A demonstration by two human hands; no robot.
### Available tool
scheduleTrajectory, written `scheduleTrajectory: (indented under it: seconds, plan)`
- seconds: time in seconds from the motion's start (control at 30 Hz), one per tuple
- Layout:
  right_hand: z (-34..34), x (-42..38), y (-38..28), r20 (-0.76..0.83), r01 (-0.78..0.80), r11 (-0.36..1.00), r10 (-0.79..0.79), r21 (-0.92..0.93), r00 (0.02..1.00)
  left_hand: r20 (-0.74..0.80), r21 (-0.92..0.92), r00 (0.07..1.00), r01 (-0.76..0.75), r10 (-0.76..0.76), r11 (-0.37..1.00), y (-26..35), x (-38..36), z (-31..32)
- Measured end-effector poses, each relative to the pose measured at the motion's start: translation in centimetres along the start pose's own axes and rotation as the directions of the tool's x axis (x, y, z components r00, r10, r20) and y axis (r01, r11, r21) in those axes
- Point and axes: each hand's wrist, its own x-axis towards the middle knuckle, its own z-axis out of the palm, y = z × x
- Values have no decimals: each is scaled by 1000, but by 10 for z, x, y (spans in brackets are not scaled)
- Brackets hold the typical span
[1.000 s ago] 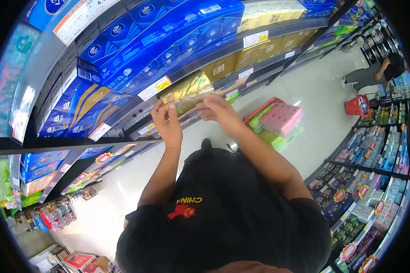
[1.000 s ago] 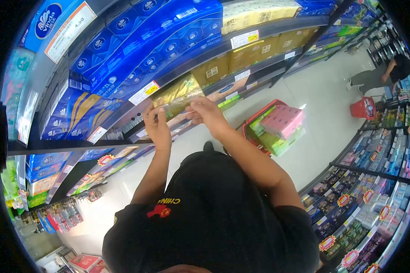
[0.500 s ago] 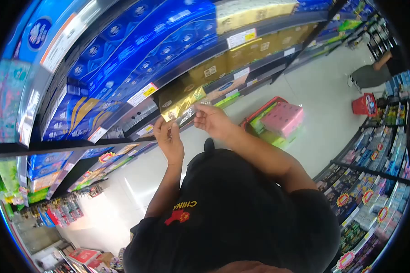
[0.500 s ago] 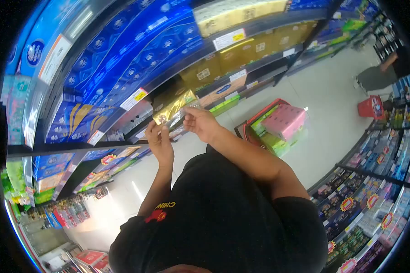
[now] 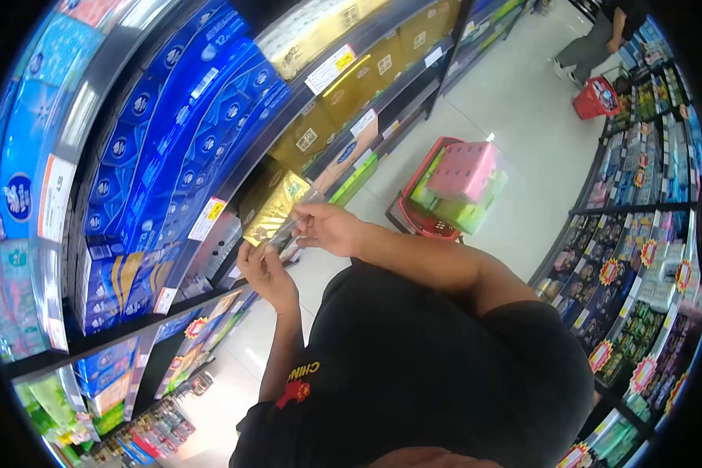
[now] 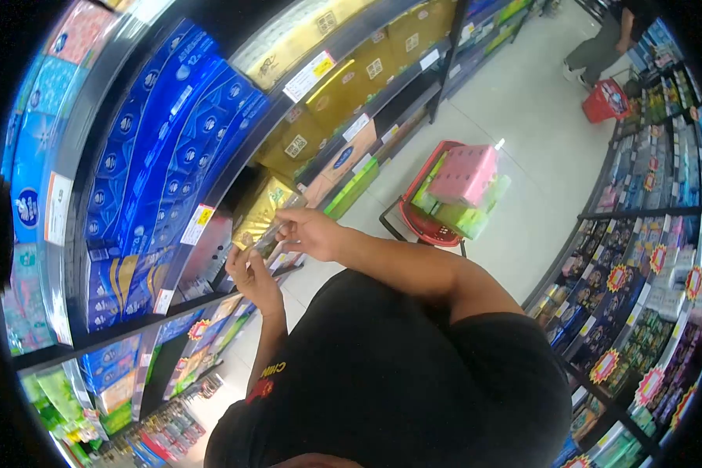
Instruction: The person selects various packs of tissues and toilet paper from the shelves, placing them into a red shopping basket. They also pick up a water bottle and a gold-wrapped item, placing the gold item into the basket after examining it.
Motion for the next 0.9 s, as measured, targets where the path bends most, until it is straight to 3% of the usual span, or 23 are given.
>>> scheduleTrajectory:
  seconds: [0.07,0.1,0.17,0.23,0.3,0.4,0.43,0.47,0.53,0.63,0.67,0.73,0.83,0.9]
  plan:
    - [-2,1,1,87,20,1000,-19,-5,996,12,31,998,-69,69,997,8,1,-6]
    - [1,-4,0,111,60,998,-58,-19,992,13,155,986,-165,165,974,18,2,-9]
    - [11,-18,-3,153,135,990,-127,-43,980,4,109,988,-157,157,982,25,2,-19]
    - [23,-55,-16,59,244,931,-237,-270,970,3,64,989,-149,149,987,41,2,-21]
    - [-1,-73,-7,220,550,555,-551,-624,805,33,-50,987,-153,155,987,43,0,-21]
    - [-32,-109,-21,-34,327,925,-340,-195,940,166,-102,970,-163,178,981,49,-3,-12]
    - [-34,-123,-24,-88,388,887,-420,-250,903,212,-100,958,-174,191,980,49,-3,-8]
    - [-32,-138,-29,-136,441,843,-497,-307,857,271,-80,917,-282,293,956,41,-1,-5]
    - [-62,-154,-31,-253,457,806,-564,-376,786,308,-114,941,-110,141,987,48,-9,11]
    - [-92,-168,-46,-430,475,732,-676,-489,599,425,-91,905,12,28,996,45,-13,26]
    - [-123,-173,-50,-497,394,767,-633,-507,593,452,-86,892,45,-1,995,43,-14,32]
    - [-105,-186,-69,-548,258,691,-704,-676,452,501,-71,865,63,-19,995,37,-15,40]
    - [-191,-180,-70,-463,190,568,-788,-801,405,549,-21,831,121,-89,992,33,-18,49]
    - [-245,-183,-75,-519,22,571,-762,-821,388,559,20,816,165,-148,986,32,-22,52]
